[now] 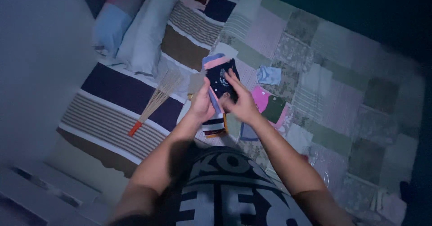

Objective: Fold and sort various pieces of clothing and fabric on a bed.

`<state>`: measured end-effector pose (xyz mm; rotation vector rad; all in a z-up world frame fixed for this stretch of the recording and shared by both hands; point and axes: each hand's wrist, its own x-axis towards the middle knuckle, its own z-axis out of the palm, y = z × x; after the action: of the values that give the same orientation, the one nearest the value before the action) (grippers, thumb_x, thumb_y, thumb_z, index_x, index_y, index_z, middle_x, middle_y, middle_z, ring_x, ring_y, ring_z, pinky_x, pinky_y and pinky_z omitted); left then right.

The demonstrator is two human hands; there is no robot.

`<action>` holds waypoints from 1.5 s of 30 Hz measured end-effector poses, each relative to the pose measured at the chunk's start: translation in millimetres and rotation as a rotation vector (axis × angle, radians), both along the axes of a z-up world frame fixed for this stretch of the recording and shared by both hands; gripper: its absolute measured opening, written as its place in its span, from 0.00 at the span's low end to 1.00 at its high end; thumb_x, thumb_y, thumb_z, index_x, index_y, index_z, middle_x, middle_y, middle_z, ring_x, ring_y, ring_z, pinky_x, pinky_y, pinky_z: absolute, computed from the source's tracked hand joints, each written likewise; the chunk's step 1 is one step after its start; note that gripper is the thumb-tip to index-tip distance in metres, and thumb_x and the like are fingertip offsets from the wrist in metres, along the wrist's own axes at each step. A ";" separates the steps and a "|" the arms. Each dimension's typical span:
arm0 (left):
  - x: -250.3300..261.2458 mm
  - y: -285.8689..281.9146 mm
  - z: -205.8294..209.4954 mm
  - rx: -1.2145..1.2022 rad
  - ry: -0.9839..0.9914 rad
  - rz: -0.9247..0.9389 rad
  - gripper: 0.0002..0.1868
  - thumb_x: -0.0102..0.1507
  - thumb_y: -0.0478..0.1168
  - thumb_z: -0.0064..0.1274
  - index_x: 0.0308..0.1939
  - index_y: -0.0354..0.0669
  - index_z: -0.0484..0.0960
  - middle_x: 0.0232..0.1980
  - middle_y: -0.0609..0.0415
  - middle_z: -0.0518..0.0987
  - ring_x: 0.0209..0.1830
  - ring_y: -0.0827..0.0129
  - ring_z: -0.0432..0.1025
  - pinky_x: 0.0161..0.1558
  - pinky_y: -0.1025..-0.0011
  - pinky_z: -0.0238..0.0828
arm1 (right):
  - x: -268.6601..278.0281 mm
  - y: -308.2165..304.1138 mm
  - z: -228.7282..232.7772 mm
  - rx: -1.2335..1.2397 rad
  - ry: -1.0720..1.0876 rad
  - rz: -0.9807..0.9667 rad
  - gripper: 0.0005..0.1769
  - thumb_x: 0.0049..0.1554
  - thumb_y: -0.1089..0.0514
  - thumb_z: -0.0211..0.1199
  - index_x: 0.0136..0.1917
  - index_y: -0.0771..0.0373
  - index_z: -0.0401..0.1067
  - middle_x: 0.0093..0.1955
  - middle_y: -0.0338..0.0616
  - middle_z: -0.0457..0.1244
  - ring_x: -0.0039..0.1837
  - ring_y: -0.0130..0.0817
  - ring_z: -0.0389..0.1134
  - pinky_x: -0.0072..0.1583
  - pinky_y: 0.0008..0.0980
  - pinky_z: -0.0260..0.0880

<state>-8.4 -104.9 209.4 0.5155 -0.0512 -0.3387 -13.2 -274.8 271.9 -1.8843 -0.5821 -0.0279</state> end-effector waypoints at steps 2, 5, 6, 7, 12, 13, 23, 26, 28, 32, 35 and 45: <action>0.8 -4.1 -18.6 -0.002 -0.006 -0.005 0.33 0.76 0.62 0.32 0.74 0.42 0.68 0.64 0.48 0.77 0.62 0.59 0.74 0.64 0.57 0.73 | -6.5 0.3 22.9 -0.150 -0.104 0.013 0.50 0.52 0.51 0.71 0.79 0.69 0.51 0.81 0.68 0.41 0.82 0.57 0.40 0.76 0.45 0.45; -0.6 -11.7 -24.8 -0.164 -0.138 -0.096 0.31 0.83 0.60 0.31 0.74 0.37 0.69 0.63 0.44 0.78 0.60 0.55 0.75 0.60 0.57 0.73 | -12.2 -3.3 18.9 -0.110 0.027 -0.061 0.35 0.63 0.54 0.58 0.80 0.64 0.56 0.85 0.63 0.44 0.84 0.54 0.47 0.75 0.41 0.58; -1.2 -16.0 -0.2 -0.191 -0.103 -0.103 0.31 0.82 0.59 0.30 0.73 0.36 0.69 0.62 0.44 0.79 0.60 0.55 0.76 0.61 0.57 0.73 | -13.0 -3.1 20.6 -0.170 -0.060 -0.090 0.38 0.61 0.53 0.62 0.79 0.66 0.55 0.83 0.65 0.44 0.83 0.57 0.46 0.74 0.43 0.56; -9.5 -21.6 22.5 -0.218 -0.057 -0.110 0.31 0.81 0.58 0.29 0.72 0.36 0.69 0.62 0.44 0.80 0.60 0.55 0.76 0.61 0.57 0.73 | -20.4 -4.0 20.5 -0.230 -0.137 -0.118 0.42 0.58 0.52 0.65 0.79 0.69 0.54 0.81 0.68 0.43 0.81 0.59 0.46 0.74 0.45 0.55; -12.0 -28.4 13.8 -0.092 0.043 -0.028 0.30 0.76 0.58 0.30 0.71 0.40 0.69 0.62 0.47 0.80 0.59 0.57 0.76 0.63 0.57 0.72 | -4.9 -24.2 -31.9 0.097 0.130 -0.111 0.26 0.70 0.53 0.52 0.79 0.63 0.64 0.86 0.62 0.50 0.85 0.51 0.53 0.78 0.38 0.57; -11.3 -28.1 13.1 -0.081 0.027 -0.025 0.31 0.76 0.58 0.30 0.71 0.40 0.68 0.61 0.47 0.80 0.58 0.57 0.76 0.62 0.57 0.72 | 2.4 -31.2 -48.7 0.252 0.199 -0.072 0.24 0.74 0.52 0.49 0.77 0.64 0.68 0.87 0.62 0.53 0.86 0.51 0.54 0.81 0.38 0.53; -2.8 -35.2 -49.6 -0.091 -0.122 0.038 0.22 0.84 0.50 0.36 0.76 0.41 0.68 0.59 0.46 0.77 0.58 0.59 0.73 0.61 0.58 0.72 | -18.7 -13.7 1.3 -0.007 -0.169 -0.168 0.42 0.56 0.53 0.68 0.76 0.73 0.56 0.77 0.68 0.52 0.80 0.53 0.51 0.75 0.39 0.51; -12.1 -35.4 -0.3 0.030 0.032 0.085 0.22 0.80 0.50 0.35 0.72 0.40 0.68 0.61 0.49 0.77 0.60 0.61 0.73 0.62 0.59 0.71 | 0.3 -25.0 -39.0 0.120 0.047 -0.208 0.28 0.66 0.56 0.57 0.77 0.69 0.63 0.80 0.60 0.57 0.82 0.45 0.57 0.77 0.36 0.56; -22.0 -32.8 48.3 0.039 0.113 0.055 0.25 0.73 0.52 0.33 0.69 0.42 0.68 0.61 0.49 0.78 0.59 0.62 0.75 0.61 0.61 0.72 | 12.4 -40.1 -60.6 0.528 0.487 -0.131 0.31 0.71 0.50 0.53 0.77 0.76 0.68 0.76 0.61 0.64 0.75 0.44 0.65 0.76 0.36 0.62; -4.9 -34.0 -27.9 0.156 0.068 0.066 0.25 0.74 0.51 0.35 0.68 0.40 0.70 0.61 0.49 0.78 0.60 0.64 0.74 0.63 0.64 0.71 | 10.4 -31.5 -41.3 0.396 0.221 0.084 0.39 0.65 0.57 0.61 0.81 0.70 0.48 0.80 0.52 0.54 0.79 0.36 0.56 0.77 0.35 0.54; -8.0 -37.7 -48.1 0.322 0.007 0.085 0.22 0.79 0.48 0.39 0.68 0.34 0.72 0.58 0.49 0.77 0.58 0.64 0.73 0.62 0.63 0.70 | -9.4 -16.8 -11.5 0.111 0.179 -0.168 0.40 0.61 0.56 0.65 0.80 0.70 0.53 0.79 0.51 0.56 0.78 0.36 0.58 0.74 0.34 0.57; -14.4 -47.2 -25.2 0.645 -0.200 0.149 0.24 0.75 0.48 0.39 0.69 0.34 0.72 0.62 0.49 0.78 0.61 0.66 0.72 0.64 0.68 0.67 | 11.0 -39.2 -97.2 0.640 0.678 -0.220 0.28 0.72 0.44 0.54 0.70 0.71 0.67 0.59 0.56 0.64 0.59 0.47 0.63 0.61 0.46 0.63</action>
<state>-22.9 -152.1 184.2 1.1856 -0.0974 -0.1494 -2.1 -314.0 174.6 -1.2103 0.1060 0.2462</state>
